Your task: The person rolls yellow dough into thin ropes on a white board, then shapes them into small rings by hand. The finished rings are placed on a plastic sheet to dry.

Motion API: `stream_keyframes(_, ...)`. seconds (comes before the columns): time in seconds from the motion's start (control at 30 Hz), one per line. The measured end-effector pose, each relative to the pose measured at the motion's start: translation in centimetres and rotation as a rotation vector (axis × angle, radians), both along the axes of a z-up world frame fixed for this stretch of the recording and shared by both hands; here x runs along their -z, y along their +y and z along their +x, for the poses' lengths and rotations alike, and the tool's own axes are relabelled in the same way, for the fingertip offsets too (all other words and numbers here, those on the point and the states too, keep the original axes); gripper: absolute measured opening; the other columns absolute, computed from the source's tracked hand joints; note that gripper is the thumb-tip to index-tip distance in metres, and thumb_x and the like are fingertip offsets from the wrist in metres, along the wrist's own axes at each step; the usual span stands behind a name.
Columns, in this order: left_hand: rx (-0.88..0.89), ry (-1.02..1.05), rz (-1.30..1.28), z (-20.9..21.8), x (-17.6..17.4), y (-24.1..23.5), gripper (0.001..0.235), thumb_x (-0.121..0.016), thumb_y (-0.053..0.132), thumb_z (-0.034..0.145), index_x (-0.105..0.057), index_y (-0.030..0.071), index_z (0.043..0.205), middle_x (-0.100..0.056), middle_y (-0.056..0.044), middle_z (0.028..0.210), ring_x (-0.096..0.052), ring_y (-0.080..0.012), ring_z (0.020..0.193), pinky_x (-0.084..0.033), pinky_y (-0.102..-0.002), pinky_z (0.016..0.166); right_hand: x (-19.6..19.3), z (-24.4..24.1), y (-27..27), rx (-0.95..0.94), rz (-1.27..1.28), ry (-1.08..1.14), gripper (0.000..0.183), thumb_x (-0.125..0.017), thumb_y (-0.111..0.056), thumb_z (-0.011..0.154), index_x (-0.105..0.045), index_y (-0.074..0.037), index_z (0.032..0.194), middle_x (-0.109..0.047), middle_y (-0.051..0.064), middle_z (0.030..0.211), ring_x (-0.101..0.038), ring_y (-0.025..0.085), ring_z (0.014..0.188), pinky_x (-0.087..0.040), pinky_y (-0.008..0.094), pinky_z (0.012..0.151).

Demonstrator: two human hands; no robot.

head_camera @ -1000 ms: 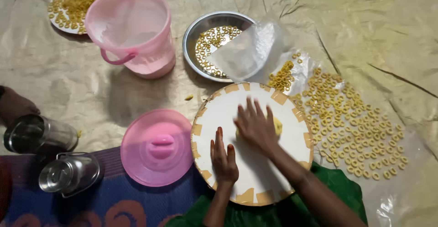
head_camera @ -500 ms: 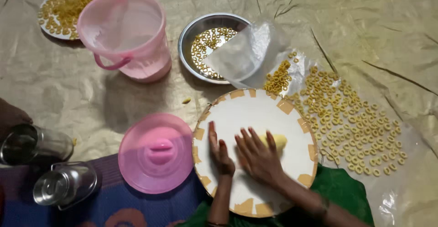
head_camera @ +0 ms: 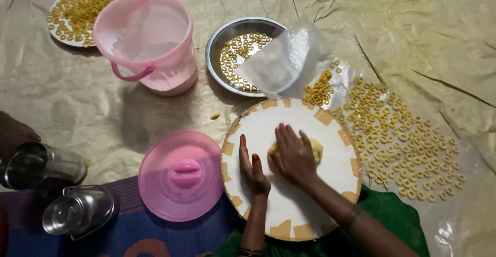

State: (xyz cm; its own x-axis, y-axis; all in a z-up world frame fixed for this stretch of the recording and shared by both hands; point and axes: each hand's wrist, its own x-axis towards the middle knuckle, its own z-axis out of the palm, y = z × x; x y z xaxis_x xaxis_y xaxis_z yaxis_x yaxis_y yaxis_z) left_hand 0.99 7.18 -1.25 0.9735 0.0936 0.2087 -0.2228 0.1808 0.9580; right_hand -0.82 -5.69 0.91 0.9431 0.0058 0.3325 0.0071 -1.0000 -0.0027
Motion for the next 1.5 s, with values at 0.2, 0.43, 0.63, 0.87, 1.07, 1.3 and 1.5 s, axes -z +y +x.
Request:
stream_keyframes(0.2,-0.007,-0.015,0.022,-0.1,0.3,0.2,0.077,-0.042,0.051,0.107,-0.038,-0.008,0.156,-0.042,-0.024,0.163,-0.038,-0.0336,0.154,-0.027,-0.043,0.127,-2.4,-5.8,-2.2,-0.075,0.993,0.058,0.065,-0.03,-0.042,0.107,-0.036,-0.001,0.157,-0.035,0.019,0.165,-0.031,0.033,0.154,-0.025,0.047,0.123)
stream_keyframes(0.43,0.025,-0.021,-0.039,0.0,0.5,0.0,0.077,-0.043,0.048,0.106,-0.033,-0.009,0.157,-0.037,-0.025,0.165,-0.033,-0.0341,0.156,-0.022,-0.043,0.127,1.2,-2.8,-4.2,0.007,0.365,0.003,0.064,-0.025,-0.046,0.11,-0.035,-0.004,0.158,-0.033,0.019,0.165,-0.029,0.033,0.155,-0.016,0.05,0.127)
stream_keyframes(0.63,0.016,-0.032,0.041,0.0,0.1,0.4,0.077,-0.043,0.049,0.106,-0.035,-0.009,0.156,-0.039,-0.025,0.164,-0.035,-0.0351,0.155,-0.025,-0.044,0.127,2.5,9.4,-9.6,0.206,0.464,0.308,0.079,-0.004,-0.055,0.103,-0.021,-0.005,0.162,-0.017,0.012,0.17,-0.014,0.028,0.158,-0.005,0.057,0.122)
stream_keyframes(0.87,-0.06,-0.034,0.134,-0.2,-0.2,0.3,0.076,-0.042,0.05,0.106,-0.039,-0.008,0.154,-0.044,-0.025,0.161,-0.04,-0.0365,0.152,-0.028,-0.044,0.125,3.7,5.7,-8.0,0.086,0.323,-0.028,0.066,-0.04,-0.034,0.108,-0.027,0.003,0.161,-0.02,0.023,0.171,-0.021,0.037,0.158,-0.019,0.057,0.122)
stream_keyframes(1.07,-0.096,-0.048,0.163,-0.3,0.0,0.0,0.076,-0.042,0.05,0.106,-0.04,-0.008,0.154,-0.045,-0.025,0.16,-0.042,-0.0367,0.151,-0.028,-0.044,0.125,2.0,-8.4,-3.5,-0.086,0.276,-0.044,0.08,-0.055,-0.027,0.092,-0.024,0.01,0.157,-0.02,0.029,0.167,-0.021,0.043,0.156,-0.022,0.053,0.124)
stream_keyframes(1.3,-0.033,-0.008,0.066,-0.1,0.3,0.1,0.076,-0.04,0.051,0.106,-0.04,-0.009,0.154,-0.044,-0.025,0.161,-0.04,-0.0351,0.152,-0.028,-0.044,0.125,1.3,-9.8,-3.6,-0.106,0.195,0.062,0.076,-0.041,-0.043,0.103,-0.026,0.009,0.157,-0.022,0.026,0.167,-0.022,0.037,0.156,-0.021,0.051,0.122)
stream_keyframes(1.5,-0.016,-0.029,-0.02,0.1,0.6,0.1,0.076,-0.043,0.048,0.106,-0.037,-0.01,0.154,-0.041,-0.026,0.162,-0.038,-0.0356,0.152,-0.027,-0.045,0.126,4.9,7.3,-9.1,0.132,0.479,0.217,0.073,-0.014,-0.046,0.107,-0.023,0.006,0.157,-0.02,0.024,0.166,-0.016,0.036,0.156,-0.011,0.053,0.121)
